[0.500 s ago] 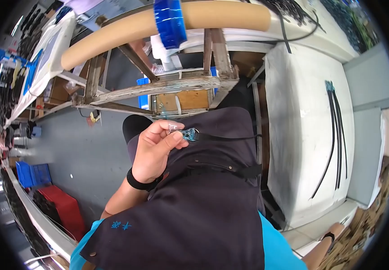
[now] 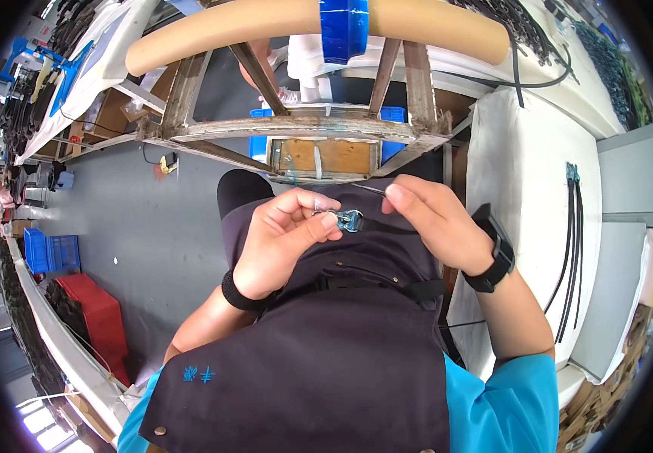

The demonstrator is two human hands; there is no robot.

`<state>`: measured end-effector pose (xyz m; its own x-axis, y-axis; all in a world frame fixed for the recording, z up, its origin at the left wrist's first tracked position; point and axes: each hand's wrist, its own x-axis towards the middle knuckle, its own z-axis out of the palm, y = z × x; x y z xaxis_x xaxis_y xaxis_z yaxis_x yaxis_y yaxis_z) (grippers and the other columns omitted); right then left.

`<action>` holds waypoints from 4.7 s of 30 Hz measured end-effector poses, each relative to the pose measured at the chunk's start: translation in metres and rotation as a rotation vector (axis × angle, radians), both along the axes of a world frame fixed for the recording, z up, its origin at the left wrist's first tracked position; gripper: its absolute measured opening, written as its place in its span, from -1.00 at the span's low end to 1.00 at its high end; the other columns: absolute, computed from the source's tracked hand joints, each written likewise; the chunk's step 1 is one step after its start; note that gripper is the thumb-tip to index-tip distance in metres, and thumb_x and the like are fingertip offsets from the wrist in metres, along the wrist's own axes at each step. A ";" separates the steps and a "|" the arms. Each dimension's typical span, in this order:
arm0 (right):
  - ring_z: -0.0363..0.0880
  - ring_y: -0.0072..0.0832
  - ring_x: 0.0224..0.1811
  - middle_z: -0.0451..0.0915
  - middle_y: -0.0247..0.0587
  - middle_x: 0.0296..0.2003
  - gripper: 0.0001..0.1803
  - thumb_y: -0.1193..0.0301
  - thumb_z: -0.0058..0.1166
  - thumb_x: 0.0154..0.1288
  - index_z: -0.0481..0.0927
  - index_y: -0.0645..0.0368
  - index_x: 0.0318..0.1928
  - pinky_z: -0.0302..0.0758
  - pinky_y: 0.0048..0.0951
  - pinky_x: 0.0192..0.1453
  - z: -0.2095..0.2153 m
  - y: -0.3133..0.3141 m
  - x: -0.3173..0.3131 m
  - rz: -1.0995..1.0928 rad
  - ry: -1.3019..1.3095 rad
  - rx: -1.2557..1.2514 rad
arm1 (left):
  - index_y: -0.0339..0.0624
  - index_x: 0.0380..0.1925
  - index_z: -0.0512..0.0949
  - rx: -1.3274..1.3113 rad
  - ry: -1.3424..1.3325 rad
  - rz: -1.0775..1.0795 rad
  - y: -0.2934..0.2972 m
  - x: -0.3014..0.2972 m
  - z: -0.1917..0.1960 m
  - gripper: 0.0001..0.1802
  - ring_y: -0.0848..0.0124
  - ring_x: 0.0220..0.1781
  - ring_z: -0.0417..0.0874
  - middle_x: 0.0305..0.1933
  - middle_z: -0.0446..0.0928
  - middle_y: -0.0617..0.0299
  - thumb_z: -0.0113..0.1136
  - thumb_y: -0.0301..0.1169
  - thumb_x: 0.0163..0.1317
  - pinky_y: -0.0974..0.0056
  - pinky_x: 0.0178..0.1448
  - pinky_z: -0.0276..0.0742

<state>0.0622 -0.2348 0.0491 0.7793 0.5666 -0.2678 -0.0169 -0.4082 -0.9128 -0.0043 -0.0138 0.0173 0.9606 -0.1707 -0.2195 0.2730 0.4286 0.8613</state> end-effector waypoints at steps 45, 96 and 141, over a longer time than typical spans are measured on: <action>0.52 -0.17 -0.07 0.51 -0.05 -0.05 -0.57 0.56 0.30 -0.05 0.53 0.21 -0.08 0.49 -0.27 -0.06 -0.038 -0.016 -0.066 -0.175 -1.014 0.060 | -0.24 -0.19 0.49 -0.070 0.050 -0.103 -0.028 -0.001 -0.001 -0.85 0.45 -0.23 0.64 -0.13 0.58 0.17 0.12 -0.62 0.23 0.33 -0.08 0.60; 0.59 -0.22 -0.16 0.63 -0.04 -0.24 -0.74 0.38 0.17 0.17 0.55 0.20 -0.13 0.48 -0.32 -0.02 -0.103 -0.443 0.050 -1.043 -0.528 -0.753 | -0.27 0.03 0.40 0.229 0.113 0.055 0.016 -0.002 -0.033 -0.62 0.45 -0.23 0.53 -0.24 0.55 0.23 0.00 -0.22 0.37 0.35 -0.10 0.44; 0.49 -0.39 -0.49 0.55 -0.12 -0.47 -0.86 0.43 0.10 0.20 0.61 0.26 -0.34 0.42 -0.43 -0.35 0.015 -0.144 0.270 -0.316 -0.852 -0.268 | -0.27 -0.02 0.47 0.271 0.281 0.101 0.013 0.009 -0.055 -0.75 0.47 -0.19 0.58 -0.18 0.58 0.18 0.03 -0.43 0.34 0.42 -0.08 0.44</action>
